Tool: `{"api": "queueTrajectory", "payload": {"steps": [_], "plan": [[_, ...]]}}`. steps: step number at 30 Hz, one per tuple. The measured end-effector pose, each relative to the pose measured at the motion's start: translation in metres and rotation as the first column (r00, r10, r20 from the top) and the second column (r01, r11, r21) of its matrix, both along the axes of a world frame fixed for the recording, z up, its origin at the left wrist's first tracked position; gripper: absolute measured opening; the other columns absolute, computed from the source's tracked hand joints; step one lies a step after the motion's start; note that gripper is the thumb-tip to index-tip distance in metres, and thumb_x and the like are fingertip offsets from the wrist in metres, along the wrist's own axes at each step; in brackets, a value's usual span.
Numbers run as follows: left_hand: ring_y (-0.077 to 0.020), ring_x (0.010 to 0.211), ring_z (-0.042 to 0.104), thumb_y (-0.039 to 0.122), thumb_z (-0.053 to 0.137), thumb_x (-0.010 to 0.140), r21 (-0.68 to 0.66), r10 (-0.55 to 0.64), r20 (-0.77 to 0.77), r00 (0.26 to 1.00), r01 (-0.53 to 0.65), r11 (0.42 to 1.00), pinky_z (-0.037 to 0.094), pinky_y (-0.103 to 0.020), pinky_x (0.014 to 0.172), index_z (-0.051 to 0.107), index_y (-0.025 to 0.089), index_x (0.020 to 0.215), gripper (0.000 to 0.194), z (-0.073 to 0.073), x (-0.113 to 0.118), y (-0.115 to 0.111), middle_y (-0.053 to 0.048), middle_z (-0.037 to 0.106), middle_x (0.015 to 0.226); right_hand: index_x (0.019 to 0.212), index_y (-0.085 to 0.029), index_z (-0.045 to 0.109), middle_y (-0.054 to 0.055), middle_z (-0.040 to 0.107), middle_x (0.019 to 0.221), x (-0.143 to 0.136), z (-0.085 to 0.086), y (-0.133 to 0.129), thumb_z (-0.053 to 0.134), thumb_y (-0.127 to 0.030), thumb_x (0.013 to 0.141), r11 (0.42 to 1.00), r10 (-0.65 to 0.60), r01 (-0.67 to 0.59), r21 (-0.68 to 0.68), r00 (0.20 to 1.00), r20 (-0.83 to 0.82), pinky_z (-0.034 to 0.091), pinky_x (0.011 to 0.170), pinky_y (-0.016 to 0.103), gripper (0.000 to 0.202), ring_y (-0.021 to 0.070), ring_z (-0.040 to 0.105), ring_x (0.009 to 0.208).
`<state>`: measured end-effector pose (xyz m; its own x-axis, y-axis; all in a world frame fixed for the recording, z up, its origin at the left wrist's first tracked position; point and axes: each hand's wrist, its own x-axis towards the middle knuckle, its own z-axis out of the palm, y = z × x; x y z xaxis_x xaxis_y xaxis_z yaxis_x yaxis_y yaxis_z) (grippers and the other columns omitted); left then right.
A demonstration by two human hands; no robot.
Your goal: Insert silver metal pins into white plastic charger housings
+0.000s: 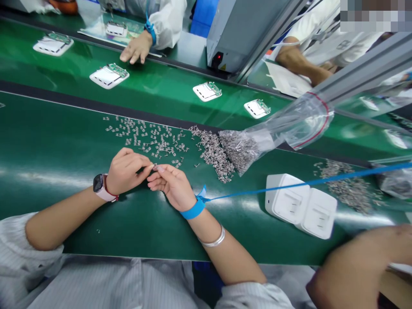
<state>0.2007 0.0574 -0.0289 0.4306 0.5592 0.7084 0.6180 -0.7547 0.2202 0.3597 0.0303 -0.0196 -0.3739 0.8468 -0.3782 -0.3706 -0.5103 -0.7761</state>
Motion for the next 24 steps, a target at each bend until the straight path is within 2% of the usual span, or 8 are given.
{"api": "queueTrajectory", "payload": {"steps": [3,6,8,14,18,21,23,24], "plan": [[-0.0107,0.066,0.061,0.019,0.054,0.083,-0.003,0.005,-0.012,1.0,-0.005,1.0,0.037,-0.029,0.065,0.052,0.018,0.074,0.009,0.001,0.0,0.0,0.003,0.067,0.071,0.083,-0.019,0.06,-0.001,0.065,0.068,0.003,-0.001,0.001,0.063,-0.039,0.075,0.962,-0.064,-0.012,0.273,0.961,0.268,0.052,0.059,0.023,0.022,0.0104,0.062,0.059],[-0.0108,0.064,0.061,0.019,0.053,0.083,-0.013,0.002,-0.021,1.0,-0.002,1.0,0.037,-0.029,0.064,0.051,0.018,0.072,0.011,0.001,0.001,0.0,0.003,0.067,0.071,0.085,-0.02,0.062,0.001,0.064,0.074,0.008,-0.003,0.002,0.057,-0.034,0.08,0.831,-0.231,-0.11,0.546,0.823,0.518,0.05,0.067,0.027,0.016,0.0129,0.062,0.067],[-0.0109,0.064,0.061,0.019,0.053,0.083,-0.014,0.0,-0.025,1.0,-0.001,1.0,0.037,-0.029,0.065,0.052,0.018,0.072,0.011,0.001,0.001,0.0,0.003,0.067,0.071,0.082,-0.02,0.062,0.002,0.064,0.073,0.01,-0.003,0.003,0.05,-0.032,0.084,0.746,-0.289,-0.211,0.632,0.752,0.592,0.048,0.068,0.027,0.017,0.0129,0.061,0.068],[-0.0109,0.063,0.061,0.019,0.054,0.082,-0.017,-0.001,-0.007,1.0,0.001,1.0,0.037,-0.029,0.065,0.052,0.017,0.071,0.011,-0.001,0.001,0.001,0.003,0.066,0.069,0.086,-0.017,0.057,0.002,0.061,0.072,0.009,-0.001,0.003,0.047,-0.028,0.086,0.694,-0.228,-0.333,0.638,0.739,0.634,0.048,0.061,0.023,0.015,0.0112,0.059,0.063],[-0.011,0.063,0.061,0.018,0.053,0.082,-0.038,0.004,0.002,1.0,-0.003,0.999,0.037,-0.029,0.065,0.053,0.017,0.071,0.011,0.0,0.001,0.001,0.003,0.066,0.068,0.093,-0.017,0.056,0.005,0.063,0.083,0.009,-0.004,0.001,0.045,-0.023,0.086,0.565,-0.408,-0.453,0.69,0.573,0.711,0.048,0.068,0.025,0.015,0.0139,0.059,0.073],[-0.0112,0.063,0.061,0.018,0.054,0.081,-0.057,0.003,0.008,1.0,-0.003,0.998,0.037,-0.029,0.065,0.053,0.017,0.071,0.011,0.001,0.002,0.0,0.003,0.066,0.068,0.097,-0.016,0.056,0.008,0.064,0.085,0.01,-0.006,0.0,0.039,-0.022,0.087,0.515,-0.482,-0.558,0.651,0.439,0.758,0.046,0.069,0.028,0.02,0.0164,0.06,0.075],[-0.0112,0.063,0.061,0.018,0.054,0.081,-0.065,0.002,0.01,1.0,-0.001,0.998,0.037,-0.029,0.065,0.054,0.017,0.07,0.011,0.0,0.002,0.0,0.003,0.066,0.068,0.095,-0.016,0.056,0.008,0.064,0.081,0.011,-0.005,0.001,0.036,-0.022,0.088,0.502,-0.482,-0.592,0.63,0.413,0.773,0.045,0.068,0.028,0.022,0.0167,0.059,0.073],[-0.011,0.063,0.061,0.018,0.054,0.081,-0.066,0.002,0.012,1.0,-0.001,0.998,0.037,-0.029,0.065,0.054,0.017,0.07,0.011,0.0,0.002,-0.001,0.003,0.066,0.068,0.092,-0.016,0.056,0.007,0.063,0.079,0.012,-0.005,0.001,0.035,-0.022,0.089,0.506,-0.466,-0.585,0.634,0.433,0.772,0.045,0.067,0.028,0.022,0.0163,0.058,0.071]]}}
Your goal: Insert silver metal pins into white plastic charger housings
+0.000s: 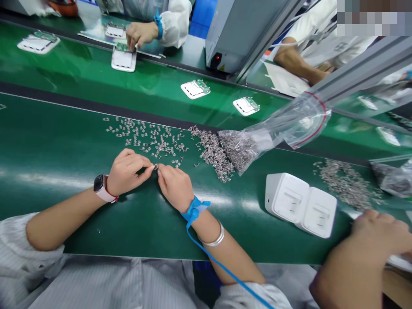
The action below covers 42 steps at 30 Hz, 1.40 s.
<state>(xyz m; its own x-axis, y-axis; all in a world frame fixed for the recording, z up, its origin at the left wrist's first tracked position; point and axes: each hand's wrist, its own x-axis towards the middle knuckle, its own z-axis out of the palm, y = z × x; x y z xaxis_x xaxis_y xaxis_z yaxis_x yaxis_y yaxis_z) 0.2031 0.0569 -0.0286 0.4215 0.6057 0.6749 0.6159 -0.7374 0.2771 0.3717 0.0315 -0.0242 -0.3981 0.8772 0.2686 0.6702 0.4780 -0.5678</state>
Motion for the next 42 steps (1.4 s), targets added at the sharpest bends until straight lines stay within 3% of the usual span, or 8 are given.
{"api": "queueTrajectory", "payload": {"steps": [4,11,16,24,34,36,38,42], "plan": [[-0.0103,0.063,0.061,0.018,0.054,0.082,0.017,-0.013,-0.001,1.0,0.013,1.0,0.037,-0.029,0.065,0.054,0.017,0.071,0.011,0.0,-0.001,0.0,0.003,0.067,0.069,0.081,-0.017,0.055,0.003,0.059,0.069,0.002,0.003,0.003,0.036,-0.028,0.09,0.956,-0.011,-0.093,-0.278,0.936,-0.352,0.045,0.062,0.025,0.023,0.012,0.057,0.062],[-0.011,0.066,0.061,0.017,0.054,0.081,-0.079,-0.124,0.063,0.99,0.129,0.989,0.042,-0.028,0.069,0.054,0.017,0.073,0.008,0.001,-0.001,0.0,0.002,0.067,0.072,0.067,-0.017,0.048,-0.003,0.053,0.055,0.0,0.002,0.006,0.041,-0.035,0.086,0.635,-0.274,-0.483,-0.603,0.588,-0.761,0.041,0.048,0.021,0.027,0.0081,0.049,0.045],[-0.0115,0.077,0.063,0.015,0.051,0.079,-0.417,-0.184,0.25,0.951,0.277,0.865,0.049,-0.022,0.071,0.055,0.015,0.101,0.022,0.001,0.001,-0.002,-0.004,0.066,0.091,0.064,-0.016,0.049,-0.001,0.053,0.059,0.002,0.001,0.004,0.041,-0.037,0.087,0.79,-0.082,-0.277,-0.547,0.836,-0.542,0.039,0.052,0.021,0.032,0.0073,0.048,0.05],[-0.0124,0.076,0.063,0.02,0.05,0.083,-0.267,-0.21,0.065,0.975,0.22,0.938,0.047,-0.024,0.071,0.061,0.017,0.088,0.013,-0.001,-0.002,-0.001,-0.001,0.069,0.083,0.06,-0.017,0.046,-0.003,0.049,0.054,0.004,-0.001,0.007,0.039,-0.029,0.086,0.856,-0.074,-0.16,-0.492,0.903,-0.422,0.036,0.05,0.02,0.03,0.0065,0.044,0.048],[-0.0096,0.067,0.063,0.015,0.054,0.078,-0.205,-0.239,0.234,0.942,0.288,0.935,0.048,-0.02,0.066,0.062,0.017,0.078,0.009,0.005,0.001,-0.003,0.0,0.069,0.073,0.057,-0.019,0.039,-0.006,0.042,0.041,0.001,0.003,0.008,0.04,-0.027,0.079,0.447,-0.378,-0.553,-0.704,0.596,-0.708,0.037,0.047,0.024,0.024,0.0074,0.038,0.036],[-0.0097,0.064,0.062,0.015,0.054,0.077,-0.216,-0.223,0.243,0.944,0.277,0.936,0.048,-0.02,0.063,0.063,0.017,0.076,0.009,0.006,0.0,-0.003,0.0,0.069,0.071,0.058,-0.019,0.04,-0.005,0.044,0.044,0.001,0.004,0.007,0.038,-0.029,0.082,0.508,-0.318,-0.507,-0.697,0.642,-0.698,0.038,0.049,0.025,0.026,0.0083,0.039,0.038],[-0.0097,0.062,0.061,0.015,0.055,0.076,-0.249,-0.196,0.253,0.947,0.26,0.933,0.047,-0.02,0.06,0.063,0.017,0.075,0.008,0.007,0.0,-0.003,0.0,0.068,0.068,0.065,-0.019,0.046,-0.002,0.05,0.055,0.002,0.006,0.005,0.043,-0.033,0.083,0.717,-0.197,-0.324,-0.616,0.754,-0.627,0.038,0.053,0.025,0.023,0.01,0.045,0.048],[-0.0087,0.059,0.059,0.017,0.055,0.076,-0.315,-0.165,0.31,0.936,0.265,0.911,0.047,-0.018,0.058,0.063,0.015,0.075,0.008,0.007,-0.001,-0.003,-0.001,0.066,0.067,0.076,-0.02,0.053,0.002,0.055,0.07,0.009,0.01,0.004,0.047,-0.033,0.084,0.979,0.031,-0.094,-0.181,0.946,-0.322,0.039,0.066,0.027,0.016,0.0133,0.049,0.066]]}}
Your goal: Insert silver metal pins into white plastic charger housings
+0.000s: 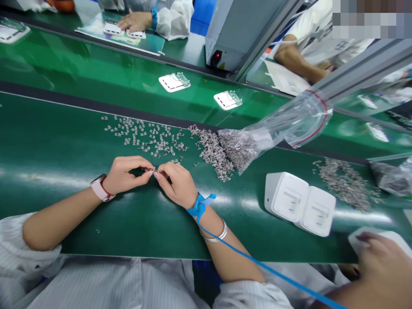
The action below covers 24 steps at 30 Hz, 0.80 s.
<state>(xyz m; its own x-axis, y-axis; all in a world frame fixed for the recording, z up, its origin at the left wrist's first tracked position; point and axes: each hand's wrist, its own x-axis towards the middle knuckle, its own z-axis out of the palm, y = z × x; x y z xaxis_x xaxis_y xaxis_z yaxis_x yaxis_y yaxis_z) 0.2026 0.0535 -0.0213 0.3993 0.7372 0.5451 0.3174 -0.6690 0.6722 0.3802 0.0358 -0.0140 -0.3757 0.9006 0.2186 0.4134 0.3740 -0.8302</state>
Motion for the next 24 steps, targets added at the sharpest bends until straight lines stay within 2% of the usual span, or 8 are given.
{"api": "queueTrajectory", "payload": {"steps": [2,4,7,11,16,18,21,24], "plan": [[-0.0083,0.059,0.058,0.018,0.056,0.077,-0.025,-0.014,0.014,1.0,0.014,1.0,0.047,-0.018,0.058,0.063,0.015,0.075,0.008,0.0,0.0,0.0,-0.001,0.065,0.067,0.073,-0.02,0.053,0.003,0.055,0.069,0.002,0.001,0.0,0.043,-0.031,0.087,0.995,0.037,-0.041,0.091,0.998,0.046,0.038,0.067,0.028,0.021,0.0139,0.049,0.066],[-0.008,0.059,0.058,0.017,0.057,0.077,-0.033,-0.031,0.015,0.999,0.031,0.999,0.047,-0.018,0.058,0.063,0.015,0.075,0.007,0.0,0.0,-0.001,-0.001,0.065,0.067,0.069,-0.019,0.054,0.003,0.055,0.067,0.003,0.002,0.0,0.042,-0.031,0.088,0.996,0.045,-0.045,0.073,0.999,0.001,0.039,0.065,0.028,0.025,0.0138,0.05,0.065],[-0.0086,0.06,0.059,0.017,0.057,0.076,-0.004,-0.041,0.009,0.999,0.041,0.999,0.047,-0.018,0.058,0.063,0.015,0.075,0.007,0.0,0.0,-0.001,-0.001,0.066,0.068,0.064,-0.018,0.053,0.001,0.054,0.06,0.002,0.001,0.0,0.045,-0.033,0.086,0.99,0.014,-0.035,-0.138,0.988,-0.154,0.04,0.057,0.026,0.028,0.0116,0.051,0.056],[-0.0096,0.06,0.06,0.016,0.057,0.075,0.105,-0.033,-0.004,0.999,0.033,0.994,0.047,-0.02,0.06,0.062,0.016,0.076,0.005,0.0,0.0,-0.001,-0.001,0.067,0.067,0.058,-0.017,0.052,-0.002,0.053,0.053,-0.003,-0.004,-0.002,0.05,-0.034,0.08,0.877,-0.104,-0.11,-0.468,0.907,-0.408,0.039,0.046,0.022,0.028,0.0086,0.048,0.046],[-0.0094,0.061,0.061,0.014,0.056,0.076,0.2,-0.043,0.012,0.999,0.04,0.979,0.048,-0.021,0.062,0.061,0.018,0.077,0.007,0.0,0.001,-0.001,0.0,0.068,0.069,0.054,-0.017,0.049,-0.003,0.051,0.046,-0.008,-0.004,-0.003,0.05,-0.031,0.076,0.774,-0.211,-0.183,-0.606,0.827,-0.52,0.036,0.041,0.021,0.026,0.007,0.043,0.039],[-0.0095,0.061,0.062,0.015,0.055,0.077,0.185,-0.036,0.001,0.999,0.036,0.982,0.048,-0.021,0.062,0.061,0.018,0.076,0.007,0.0,0.0,-0.001,0.0,0.069,0.069,0.055,-0.017,0.051,-0.002,0.052,0.048,-0.008,-0.001,-0.003,0.05,-0.032,0.077,0.824,-0.181,-0.115,-0.555,0.874,-0.45,0.038,0.042,0.022,0.026,0.0078,0.045,0.04],[-0.0098,0.06,0.061,0.017,0.056,0.077,0.12,0.005,-0.026,1.0,-0.002,0.993,0.048,-0.02,0.06,0.062,0.017,0.075,0.006,0.0,0.0,-0.001,0.0,0.068,0.067,0.062,-0.018,0.06,0.001,0.06,0.058,-0.005,0.005,-0.003,0.054,-0.029,0.077,0.97,-0.138,0.092,-0.227,0.971,-0.197,0.044,0.056,0.027,0.02,0.0117,0.053,0.054],[-0.0092,0.059,0.06,0.019,0.056,0.077,0.069,0.028,-0.038,0.999,-0.025,0.997,0.047,-0.019,0.058,0.062,0.016,0.074,0.007,0.0,0.001,-0.001,0.0,0.066,0.065,0.078,-0.022,0.067,0.003,0.066,0.072,-0.002,0.008,-0.003,0.057,-0.027,0.077,0.984,-0.173,0.175,0.033,0.983,-0.052,0.046,0.07,0.032,0.011,0.0153,0.058,0.067]]}}
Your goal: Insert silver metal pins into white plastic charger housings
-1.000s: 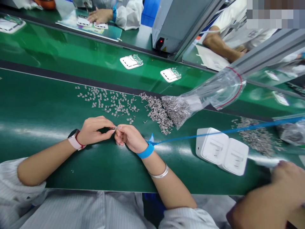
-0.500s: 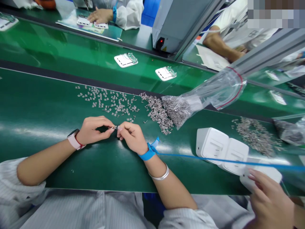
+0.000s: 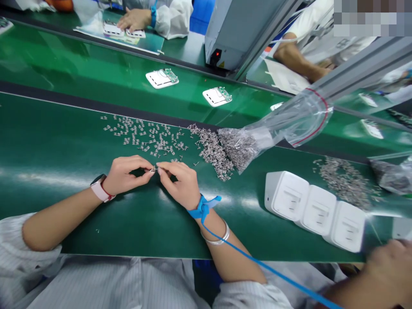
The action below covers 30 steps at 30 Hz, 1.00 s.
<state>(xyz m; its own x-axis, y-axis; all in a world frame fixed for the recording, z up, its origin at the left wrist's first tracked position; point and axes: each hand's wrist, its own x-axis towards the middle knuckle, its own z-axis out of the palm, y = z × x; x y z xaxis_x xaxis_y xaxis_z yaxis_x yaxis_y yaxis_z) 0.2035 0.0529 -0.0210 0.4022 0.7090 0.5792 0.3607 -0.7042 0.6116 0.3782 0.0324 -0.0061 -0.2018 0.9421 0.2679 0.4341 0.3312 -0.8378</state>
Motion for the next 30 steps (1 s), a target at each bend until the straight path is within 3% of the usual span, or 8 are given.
{"api": "queueTrajectory", "payload": {"steps": [4,8,11,17,21,25,28,30], "plan": [[-0.0084,0.06,0.059,0.019,0.055,0.078,-0.035,-0.009,0.017,1.0,0.009,0.999,0.047,-0.018,0.059,0.063,0.016,0.074,0.009,0.0,0.001,0.0,0.0,0.066,0.066,0.083,-0.021,0.067,0.003,0.068,0.075,0.001,-0.003,0.001,0.062,-0.029,0.075,0.984,0.028,-0.058,-0.168,0.985,-0.173,0.051,0.066,0.031,0.013,0.0144,0.061,0.065],[-0.0083,0.059,0.059,0.017,0.057,0.077,-0.046,-0.008,0.019,1.0,0.009,0.999,0.047,-0.018,0.058,0.063,0.016,0.074,0.007,-0.001,0.001,0.0,0.0,0.066,0.066,0.079,-0.018,0.066,0.001,0.067,0.071,0.002,-0.008,0.005,0.067,-0.032,0.07,0.879,-0.022,-0.202,-0.433,0.888,-0.459,0.053,0.06,0.026,0.016,0.0112,0.062,0.059],[-0.0087,0.061,0.06,0.017,0.058,0.077,-0.043,-0.016,0.003,1.0,0.016,0.999,0.047,-0.018,0.058,0.064,0.016,0.075,0.006,-0.001,0.0,0.001,0.0,0.066,0.067,0.075,-0.018,0.065,0.0,0.066,0.069,0.003,-0.011,0.007,0.071,-0.03,0.067,0.854,-0.073,-0.216,-0.473,0.851,-0.52,0.052,0.061,0.025,0.015,0.0096,0.061,0.06],[-0.0096,0.061,0.06,0.02,0.057,0.078,-0.03,-0.052,-0.021,0.998,0.052,0.998,0.047,-0.02,0.059,0.064,0.017,0.077,0.008,-0.003,-0.001,0.003,0.0,0.068,0.069,0.082,-0.02,0.067,0.001,0.065,0.071,0.007,-0.006,0.009,0.07,-0.029,0.069,0.914,-0.012,-0.157,-0.374,0.912,-0.411,0.053,0.069,0.03,0.017,0.0125,0.062,0.067],[-0.0092,0.059,0.06,0.021,0.057,0.078,-0.103,-0.072,0.023,0.997,0.074,0.992,0.048,-0.019,0.057,0.065,0.016,0.076,0.009,-0.003,-0.001,0.003,-0.001,0.067,0.068,0.091,-0.023,0.068,0.003,0.066,0.082,0.009,0.001,0.006,0.06,-0.024,0.078,0.983,0.108,-0.125,-0.136,0.986,-0.126,0.051,0.07,0.032,0.015,0.0153,0.061,0.075],[-0.0086,0.057,0.058,0.02,0.058,0.077,-0.194,-0.071,0.093,0.993,0.088,0.977,0.048,-0.018,0.056,0.065,0.015,0.076,0.008,-0.001,-0.001,0.002,-0.001,0.065,0.066,0.092,-0.025,0.067,0.004,0.066,0.085,0.008,0.006,0.003,0.05,-0.02,0.084,0.985,0.147,-0.155,0.072,0.984,0.105,0.05,0.073,0.031,0.02,0.016,0.06,0.08],[-0.0082,0.057,0.057,0.019,0.059,0.076,-0.216,-0.07,0.1,0.993,0.09,0.972,0.048,-0.018,0.056,0.065,0.015,0.075,0.007,0.001,0.0,0.002,-0.001,0.065,0.065,0.086,-0.023,0.065,0.004,0.066,0.082,0.007,0.006,0.001,0.049,-0.019,0.084,0.986,0.134,-0.146,0.084,0.982,0.135,0.049,0.072,0.03,0.016,0.0159,0.06,0.079],[-0.0081,0.057,0.058,0.018,0.059,0.076,-0.203,-0.071,0.09,0.993,0.088,0.975,0.048,-0.018,0.056,0.065,0.014,0.075,0.007,0.0,-0.001,0.001,-0.001,0.065,0.065,0.082,-0.021,0.063,0.004,0.065,0.079,0.005,0.005,0.001,0.052,-0.021,0.082,0.993,0.122,-0.121,-0.012,0.99,0.076,0.049,0.07,0.03,0.011,0.0151,0.06,0.075]]}}
